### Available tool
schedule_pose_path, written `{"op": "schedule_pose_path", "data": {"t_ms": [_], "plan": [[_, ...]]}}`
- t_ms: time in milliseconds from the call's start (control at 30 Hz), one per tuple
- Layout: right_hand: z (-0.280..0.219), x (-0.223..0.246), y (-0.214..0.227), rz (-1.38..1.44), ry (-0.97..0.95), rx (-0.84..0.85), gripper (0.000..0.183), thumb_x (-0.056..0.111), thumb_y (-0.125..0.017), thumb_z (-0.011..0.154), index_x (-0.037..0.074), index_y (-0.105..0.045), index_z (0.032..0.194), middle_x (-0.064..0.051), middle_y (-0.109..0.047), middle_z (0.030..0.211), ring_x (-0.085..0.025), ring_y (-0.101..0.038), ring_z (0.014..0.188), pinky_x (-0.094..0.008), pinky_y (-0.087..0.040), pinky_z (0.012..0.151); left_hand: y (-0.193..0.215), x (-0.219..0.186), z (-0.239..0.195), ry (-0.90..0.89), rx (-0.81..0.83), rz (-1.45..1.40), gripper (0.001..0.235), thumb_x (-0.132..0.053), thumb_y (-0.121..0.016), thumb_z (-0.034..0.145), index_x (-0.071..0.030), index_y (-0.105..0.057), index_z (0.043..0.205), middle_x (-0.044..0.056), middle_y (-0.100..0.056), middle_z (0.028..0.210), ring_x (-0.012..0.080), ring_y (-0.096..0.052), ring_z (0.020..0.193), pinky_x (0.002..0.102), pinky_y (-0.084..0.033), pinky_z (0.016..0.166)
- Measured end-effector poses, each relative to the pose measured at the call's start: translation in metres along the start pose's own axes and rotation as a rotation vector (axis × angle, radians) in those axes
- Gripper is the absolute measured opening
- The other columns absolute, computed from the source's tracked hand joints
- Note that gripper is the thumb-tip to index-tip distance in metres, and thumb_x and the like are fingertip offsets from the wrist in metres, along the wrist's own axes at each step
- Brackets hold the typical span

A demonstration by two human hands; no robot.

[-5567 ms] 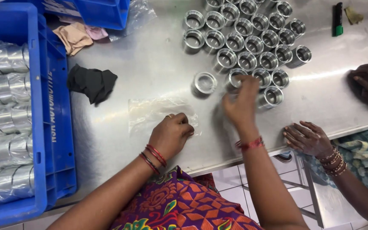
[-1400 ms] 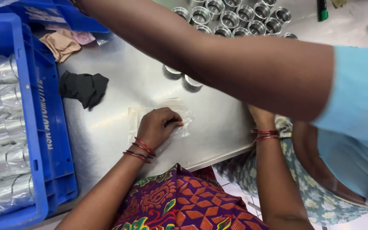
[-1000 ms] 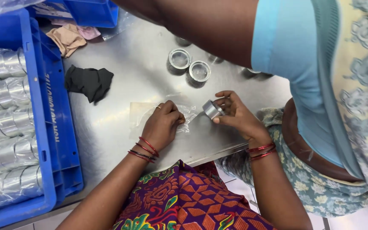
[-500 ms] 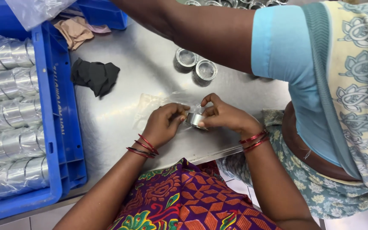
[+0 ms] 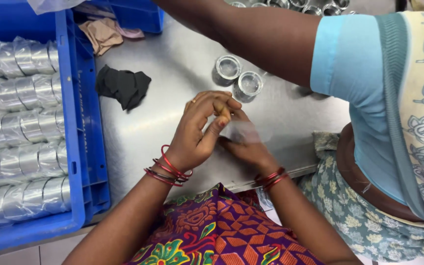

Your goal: Packing metal rings into individual plastic bags and organizing them into crates.

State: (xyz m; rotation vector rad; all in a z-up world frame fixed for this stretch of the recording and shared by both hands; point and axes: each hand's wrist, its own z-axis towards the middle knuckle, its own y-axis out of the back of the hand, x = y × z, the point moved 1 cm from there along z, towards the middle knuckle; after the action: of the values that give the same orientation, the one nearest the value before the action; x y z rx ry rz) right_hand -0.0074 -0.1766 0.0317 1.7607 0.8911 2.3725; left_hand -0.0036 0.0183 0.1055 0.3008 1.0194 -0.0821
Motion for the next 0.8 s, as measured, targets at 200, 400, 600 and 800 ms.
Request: {"op": "schedule_pose_path", "data": {"t_ms": [200,400,600,800], "plan": [[-0.028,-0.064,0.004,-0.004,-0.219,-0.165,0.023,0.019,-0.076,0.094,0.006,-0.066,0.11,-0.003,-0.066,0.106,-0.017,-0.066,0.096,-0.033,-0.056,0.082,-0.006,0.039,-0.028,0.054,0.251,0.117,0.009,-0.008,-0.074,0.082,-0.006,-0.07,0.089,0.023,-0.052,0.143,0.038,-0.057,0.125,0.046,-0.048,0.102],[-0.039,0.005,0.03,0.745,-0.654,0.01,0.03,0.023,-0.066,0.088,0.021,-0.064,0.118,0.0,-0.067,0.099,-0.012,-0.064,0.085,-0.029,-0.053,0.069,-0.04,0.078,-0.042,0.259,0.326,0.201,0.022,-0.002,-0.07,0.081,-0.001,-0.071,0.103,0.017,-0.068,0.104,0.0338,-0.069,0.095,0.04,-0.056,0.085],[-0.039,-0.015,0.044,-0.188,-0.644,-0.267,0.024,0.023,-0.075,0.092,0.004,-0.065,0.104,-0.012,-0.064,0.101,-0.026,-0.062,0.089,-0.038,-0.049,0.076,-0.068,0.055,-0.025,0.376,0.117,0.156,0.024,-0.008,-0.076,0.079,-0.001,-0.069,0.1,0.016,-0.066,0.102,0.0333,-0.069,0.087,0.041,-0.057,0.077],[-0.013,-0.052,0.058,-0.782,-0.261,-0.442,0.04,0.007,-0.069,0.074,0.0,-0.061,0.113,-0.02,-0.058,0.121,-0.04,-0.056,0.116,-0.049,-0.049,0.097,-0.066,0.063,-0.007,0.401,0.09,0.552,0.02,-0.017,-0.084,0.068,-0.006,-0.076,0.083,0.013,-0.066,0.095,0.0364,-0.067,0.083,0.046,-0.055,0.069]]}}
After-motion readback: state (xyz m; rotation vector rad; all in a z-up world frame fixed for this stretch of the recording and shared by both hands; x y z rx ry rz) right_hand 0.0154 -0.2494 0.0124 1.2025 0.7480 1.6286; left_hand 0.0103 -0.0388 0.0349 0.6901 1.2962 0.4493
